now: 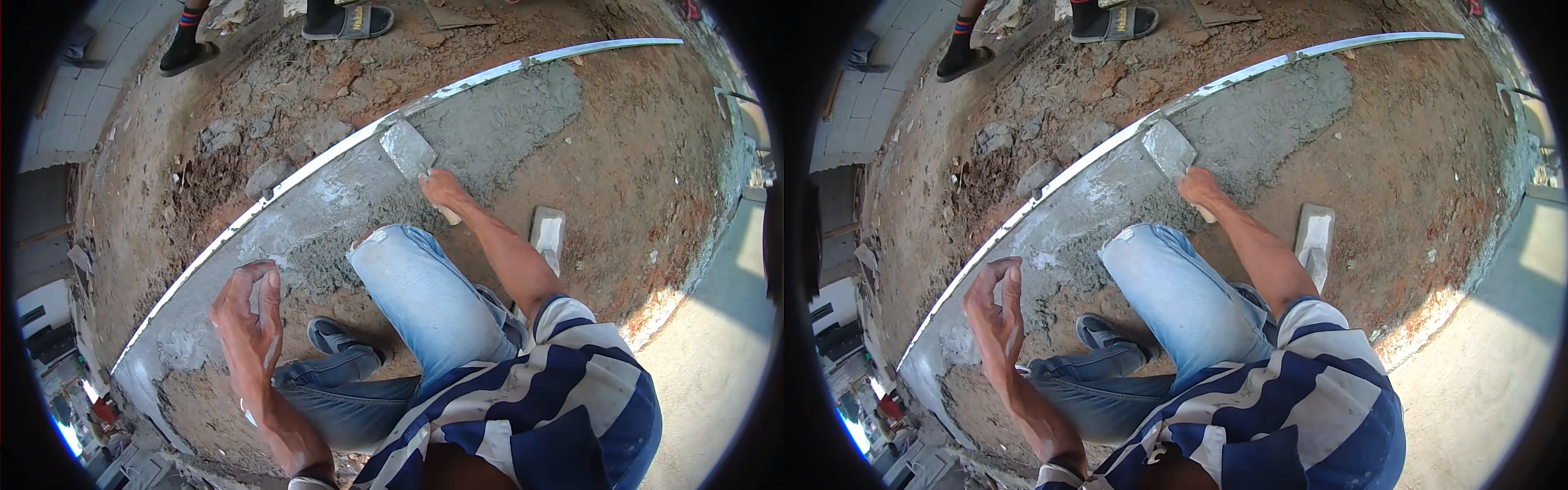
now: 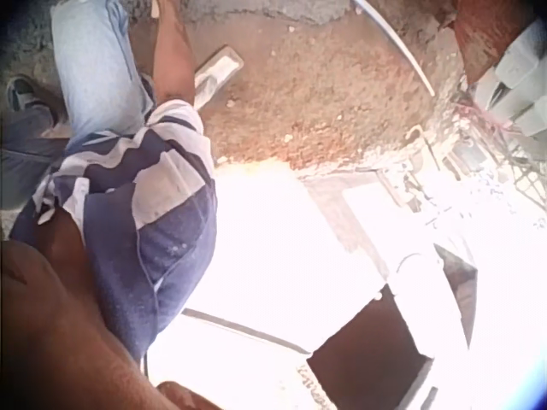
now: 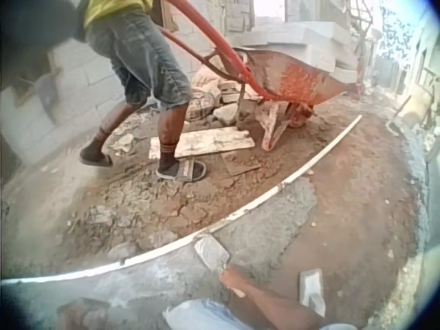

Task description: The person pours cement from a bucket onto a dirt surface, uses a long metal straightedge to level it, and then smooths the surface with a hand trowel. They use their hands to fill in gaps and ensure the mixture is evenly distributed along the edge.

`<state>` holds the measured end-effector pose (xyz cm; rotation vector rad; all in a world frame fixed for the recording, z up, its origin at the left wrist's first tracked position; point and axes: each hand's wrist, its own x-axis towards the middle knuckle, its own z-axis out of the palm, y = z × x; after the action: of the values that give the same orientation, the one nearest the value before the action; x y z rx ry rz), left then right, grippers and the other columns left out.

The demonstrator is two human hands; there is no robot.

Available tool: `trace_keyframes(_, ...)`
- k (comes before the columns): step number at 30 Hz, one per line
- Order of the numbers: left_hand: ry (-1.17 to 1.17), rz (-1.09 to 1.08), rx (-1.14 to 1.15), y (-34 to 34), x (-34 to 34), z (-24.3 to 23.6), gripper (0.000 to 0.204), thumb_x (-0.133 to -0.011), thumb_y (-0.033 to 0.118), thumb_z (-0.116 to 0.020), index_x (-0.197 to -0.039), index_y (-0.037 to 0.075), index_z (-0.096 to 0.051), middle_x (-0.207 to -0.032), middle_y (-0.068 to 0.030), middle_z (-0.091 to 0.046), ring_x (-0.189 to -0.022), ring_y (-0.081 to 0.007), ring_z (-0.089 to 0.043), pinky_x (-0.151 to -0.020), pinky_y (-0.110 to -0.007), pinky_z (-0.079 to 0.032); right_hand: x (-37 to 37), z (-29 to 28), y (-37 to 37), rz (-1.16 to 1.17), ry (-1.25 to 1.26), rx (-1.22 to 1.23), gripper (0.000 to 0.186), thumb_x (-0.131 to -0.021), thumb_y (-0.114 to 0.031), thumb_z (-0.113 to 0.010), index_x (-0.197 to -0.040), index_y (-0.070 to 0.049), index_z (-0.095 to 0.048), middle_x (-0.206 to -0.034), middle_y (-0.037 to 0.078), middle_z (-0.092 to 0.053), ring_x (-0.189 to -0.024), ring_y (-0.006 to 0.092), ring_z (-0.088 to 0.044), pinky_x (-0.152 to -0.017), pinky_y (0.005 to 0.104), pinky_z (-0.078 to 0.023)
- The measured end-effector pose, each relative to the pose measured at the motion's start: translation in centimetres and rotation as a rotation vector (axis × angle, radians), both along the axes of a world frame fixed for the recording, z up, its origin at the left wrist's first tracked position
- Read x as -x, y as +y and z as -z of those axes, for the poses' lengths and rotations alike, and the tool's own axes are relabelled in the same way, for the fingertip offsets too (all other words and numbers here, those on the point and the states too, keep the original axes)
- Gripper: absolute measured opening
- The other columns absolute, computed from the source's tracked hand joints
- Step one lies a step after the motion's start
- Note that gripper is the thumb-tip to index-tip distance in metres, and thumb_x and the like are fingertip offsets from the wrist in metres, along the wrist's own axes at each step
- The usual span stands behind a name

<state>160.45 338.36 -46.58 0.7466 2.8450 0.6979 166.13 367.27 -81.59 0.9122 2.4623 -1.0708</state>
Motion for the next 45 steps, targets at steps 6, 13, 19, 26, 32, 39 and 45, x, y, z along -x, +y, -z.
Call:
trace_keyframes(6,0.011,-0.065,0.024,-0.5,-0.2,-0.7,0.033,-0.095,0.029,-0.056,-0.094,-0.001,-0.067,-0.091,-0.0141,-0.068,-0.087,-0.0238,-0.063,-0.081,-0.036,-0.046,-0.7,-0.4,7.4,0.188,-0.080,0.043,0.046,-0.090,-0.037,-0.050,-0.102,0.005,-0.064,-0.107,0.029,-0.062,-0.098,0.0418,-0.062,-0.087,0.0469,-0.048)
trace_keyframes(13,-0.051,-0.184,0.124,-1.2,0.2,0.7,0.033,-0.096,0.029,-0.055,-0.094,-0.003,-0.064,-0.085,-0.0133,-0.066,-0.083,-0.0224,-0.061,-0.081,-0.036,-0.046,-2.9,1.5,14.8,0.165,-0.090,-0.188,0.046,-0.090,-0.038,-0.049,-0.097,0.005,-0.065,-0.106,0.025,-0.063,-0.102,0.0383,-0.060,-0.088,0.0435,-0.048)
trace_keyframes(19,0.002,-0.196,0.112,-2.0,0.2,0.5,0.033,-0.096,0.028,-0.054,-0.094,-0.003,-0.064,-0.086,-0.0142,-0.066,-0.082,-0.0216,-0.061,-0.081,-0.036,-0.046,-3.8,1.5,20.9,0.276,-0.147,-0.136,0.050,-0.091,-0.041,-0.046,-0.095,0.005,-0.065,-0.105,0.025,-0.064,-0.099,0.0369,-0.062,-0.087,0.0433,-0.049)
trace_keyframes(26,-0.001,-0.279,0.190,-3.3,0.0,0.0,0.039,-0.097,0.033,-0.052,-0.094,-0.004,-0.064,-0.087,-0.0151,-0.066,-0.083,-0.0238,-0.060,-0.082,-0.037,-0.045,-4.8,0.5,26.9,0.396,-0.156,-0.183,0.048,-0.091,-0.038,-0.045,-0.088,0.005,-0.067,-0.080,0.022,-0.068,-0.077,0.0344,-0.069,-0.074,0.0426,-0.054)
trace_keyframes(32,-0.121,-0.421,0.339,-2.7,-1.8,-1.3,0.031,-0.096,0.027,-0.051,-0.104,0.003,-0.068,-0.095,-0.0212,-0.067,-0.085,-0.0321,-0.062,-0.075,-0.042,-0.046,-6.4,1.0,34.5,0.502,-0.157,-0.220,0.048,-0.091,-0.037,-0.047,-0.079,0.005,-0.067,-0.071,0.021,-0.067,-0.069,0.0334,-0.068,-0.071,0.0423,-0.054)
trace_keyframes(39,-0.079,-0.447,0.404,-3.9,-3.5,0.4,0.039,-0.097,0.033,-0.051,-0.101,-0.001,-0.069,-0.093,-0.0200,-0.068,-0.085,-0.0343,-0.063,-0.077,-0.042,-0.048,-9.9,3.1,45.0,0.451,-0.113,-0.259,0.042,-0.094,-0.037,-0.048,-0.083,0.002,-0.059,-0.065,0.013,-0.058,-0.050,0.0251,-0.057,-0.044,0.0415,-0.047)
trace_keyframes(45,-0.138,-0.491,0.446,-4.5,-4.2,-0.6,0.040,-0.098,0.034,-0.048,-0.102,-0.002,-0.064,-0.096,-0.0166,-0.067,-0.088,-0.0283,-0.062,-0.081,-0.039,-0.047,-8.0,1.8,40.7,0.838,-0.093,0.172,0.036,-0.097,-0.038,-0.039,-0.089,-0.005,-0.052,-0.064,0.006,-0.053,-0.049,0.0193,-0.051,-0.043,0.0349,-0.045)
